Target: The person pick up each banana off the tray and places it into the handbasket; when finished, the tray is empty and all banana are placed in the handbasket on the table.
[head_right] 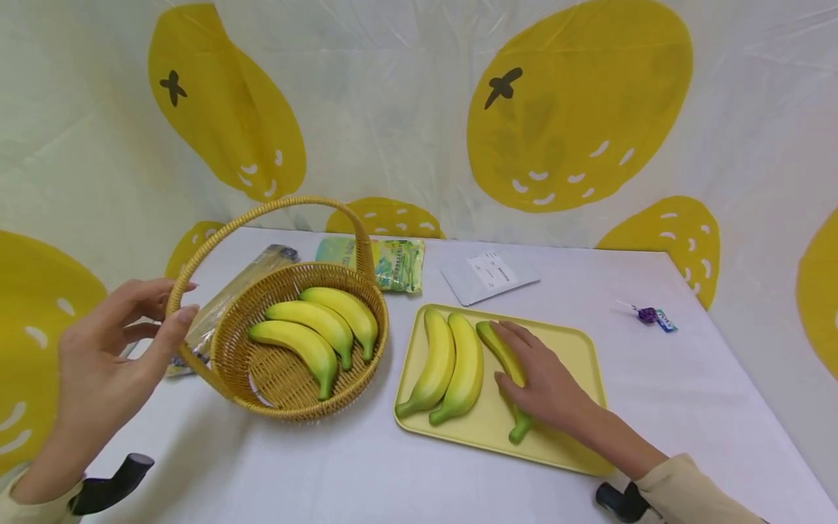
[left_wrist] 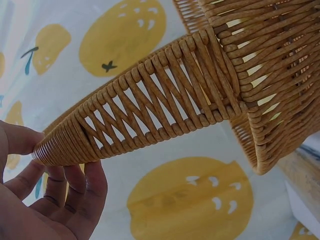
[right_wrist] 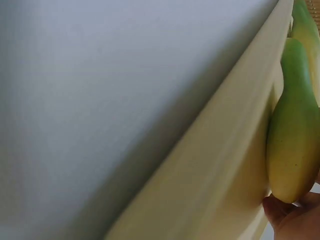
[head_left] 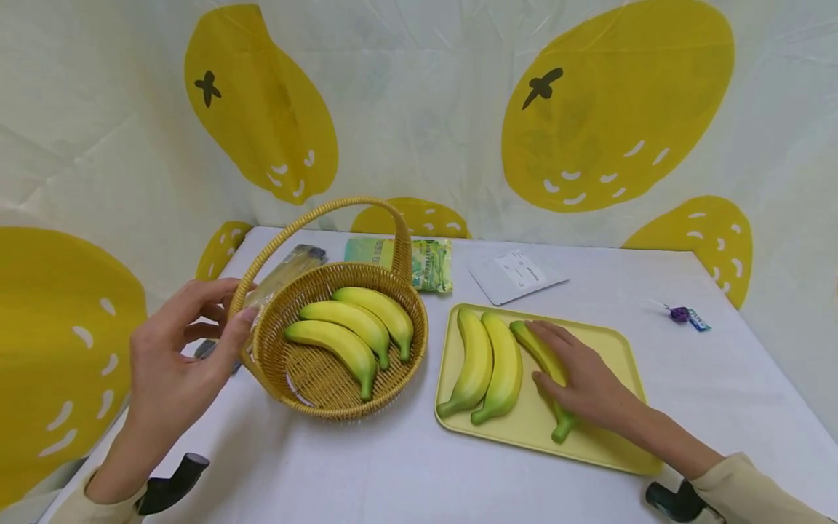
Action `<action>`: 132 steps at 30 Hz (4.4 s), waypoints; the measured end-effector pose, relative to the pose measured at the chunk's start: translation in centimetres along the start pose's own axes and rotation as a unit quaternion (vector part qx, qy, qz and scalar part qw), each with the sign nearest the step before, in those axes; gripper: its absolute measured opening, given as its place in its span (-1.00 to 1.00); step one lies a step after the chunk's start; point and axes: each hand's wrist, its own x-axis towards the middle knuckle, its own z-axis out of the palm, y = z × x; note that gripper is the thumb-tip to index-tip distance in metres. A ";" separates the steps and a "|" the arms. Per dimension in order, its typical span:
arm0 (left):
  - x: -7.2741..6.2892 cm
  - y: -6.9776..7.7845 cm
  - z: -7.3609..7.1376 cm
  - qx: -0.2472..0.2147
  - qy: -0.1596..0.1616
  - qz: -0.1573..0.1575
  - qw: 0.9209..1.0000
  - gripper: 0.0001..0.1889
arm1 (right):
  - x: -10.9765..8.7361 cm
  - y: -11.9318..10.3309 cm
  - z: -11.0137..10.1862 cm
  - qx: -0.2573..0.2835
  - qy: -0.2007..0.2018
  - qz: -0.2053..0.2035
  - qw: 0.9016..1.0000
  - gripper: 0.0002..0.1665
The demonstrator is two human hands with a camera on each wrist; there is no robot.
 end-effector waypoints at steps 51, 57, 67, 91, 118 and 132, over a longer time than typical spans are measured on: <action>0.0 -0.1 0.0 -0.003 -0.003 0.001 1.000 -0.64 | 1.0 0.5 -0.4 0.021 0.069 -0.005 0.997 -0.12; 0.0 0.0 0.0 -0.001 -0.004 -0.002 1.000 -0.63 | 1.7 0.2 -1.1 0.017 0.071 -0.018 0.997 -0.11; 0.0 0.1 0.2 -0.004 0.006 0.004 1.000 -0.61 | 3.2 -0.9 -2.2 0.010 0.083 -0.051 0.995 -0.11; 0.0 0.1 0.0 -0.006 -0.006 0.002 1.000 -0.64 | 7.5 -6.1 -3.0 0.055 0.056 -0.143 0.987 -0.19; 0.0 0.1 0.1 -0.004 -0.005 0.003 1.000 -0.63 | 13.2 -11.3 -1.6 0.066 -0.004 -0.270 0.961 -0.23; 0.0 0.1 -0.1 -0.007 -0.003 0.007 1.000 -0.62 | 16.5 -14.9 0.5 0.034 -0.084 -0.271 0.958 -0.19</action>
